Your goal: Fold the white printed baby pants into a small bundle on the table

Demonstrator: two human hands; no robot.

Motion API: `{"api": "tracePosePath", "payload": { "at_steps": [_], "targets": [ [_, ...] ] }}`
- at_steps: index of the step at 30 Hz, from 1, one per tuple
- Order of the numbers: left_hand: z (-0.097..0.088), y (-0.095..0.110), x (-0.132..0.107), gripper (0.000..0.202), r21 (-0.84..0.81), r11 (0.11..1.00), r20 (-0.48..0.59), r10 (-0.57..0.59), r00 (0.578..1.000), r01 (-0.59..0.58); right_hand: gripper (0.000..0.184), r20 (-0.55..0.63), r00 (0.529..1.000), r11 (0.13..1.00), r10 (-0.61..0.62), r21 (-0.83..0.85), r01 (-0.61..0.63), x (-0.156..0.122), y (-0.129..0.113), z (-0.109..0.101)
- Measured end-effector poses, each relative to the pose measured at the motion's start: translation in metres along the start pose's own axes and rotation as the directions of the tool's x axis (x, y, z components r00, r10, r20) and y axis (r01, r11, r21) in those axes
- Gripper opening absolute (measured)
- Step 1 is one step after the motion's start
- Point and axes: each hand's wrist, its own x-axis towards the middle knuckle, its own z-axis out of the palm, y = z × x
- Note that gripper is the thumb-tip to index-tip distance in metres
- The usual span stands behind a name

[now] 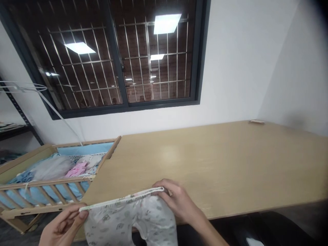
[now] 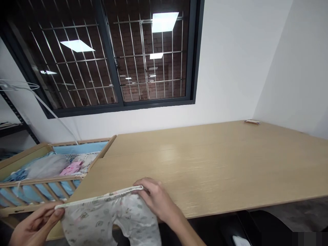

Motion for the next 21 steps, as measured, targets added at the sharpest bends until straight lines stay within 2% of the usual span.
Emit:
{"api": "tracePosePath", "payload": {
  "at_steps": [2, 4, 6, 8, 11, 13, 15, 18, 21],
  "targets": [
    [0.007, 0.014, 0.011, 0.053, 0.008, 0.999, -0.004, 0.034, 0.999, -0.034, 0.024, -0.012, 0.996, 0.995, -0.086, -0.055, 0.085, 0.005, -0.007, -0.018],
    [0.018, 0.032, 0.026, 0.05, 0.014, 0.995, 0.043, 0.097, 0.994, -0.098, 0.028, -0.057, 0.989, 0.984, -0.139, -0.121, 0.131, 0.012, -0.006, -0.032],
    [0.034, 0.046, 0.044, 0.048, 0.029, 0.981, 0.127, 0.187, 0.974, -0.192, 0.028, -0.103, 0.981, 0.972, -0.166, -0.182, 0.146, 0.022, 0.005, -0.042],
    [0.058, 0.051, 0.066, 0.048, 0.058, 0.957, 0.215, 0.266, 0.94, -0.284, 0.028, -0.139, 0.979, 0.967, -0.151, -0.228, 0.117, 0.035, 0.026, -0.047],
    [0.107, 0.038, 0.098, 0.048, 0.139, 0.919, 0.318, 0.312, 0.895, -0.37, 0.026, -0.195, 0.98, 0.962, -0.037, -0.273, -0.018, 0.053, 0.071, -0.045],
    [0.142, 0.019, 0.112, 0.044, 0.299, 0.878, 0.365, 0.257, 0.895, -0.374, 0.022, -0.191, 0.981, 0.951, 0.043, -0.293, -0.098, 0.062, 0.105, -0.04],
    [0.173, 0.0, 0.119, 0.038, 0.435, 0.82, 0.41, 0.186, 0.893, -0.371, 0.02, -0.138, 0.985, 0.936, 0.1, -0.322, -0.14, 0.067, 0.136, -0.034],
    [0.206, -0.021, 0.126, 0.029, 0.539, 0.766, 0.412, 0.125, 0.903, -0.351, 0.021, -0.074, 0.985, 0.896, 0.154, -0.411, -0.171, 0.073, 0.176, -0.025],
    [0.231, -0.03, 0.138, 0.026, 0.629, 0.707, 0.376, 0.089, 0.922, -0.325, 0.023, -0.049, 0.979, 0.805, 0.2, -0.561, -0.193, 0.084, 0.207, -0.019]
  ]
}}
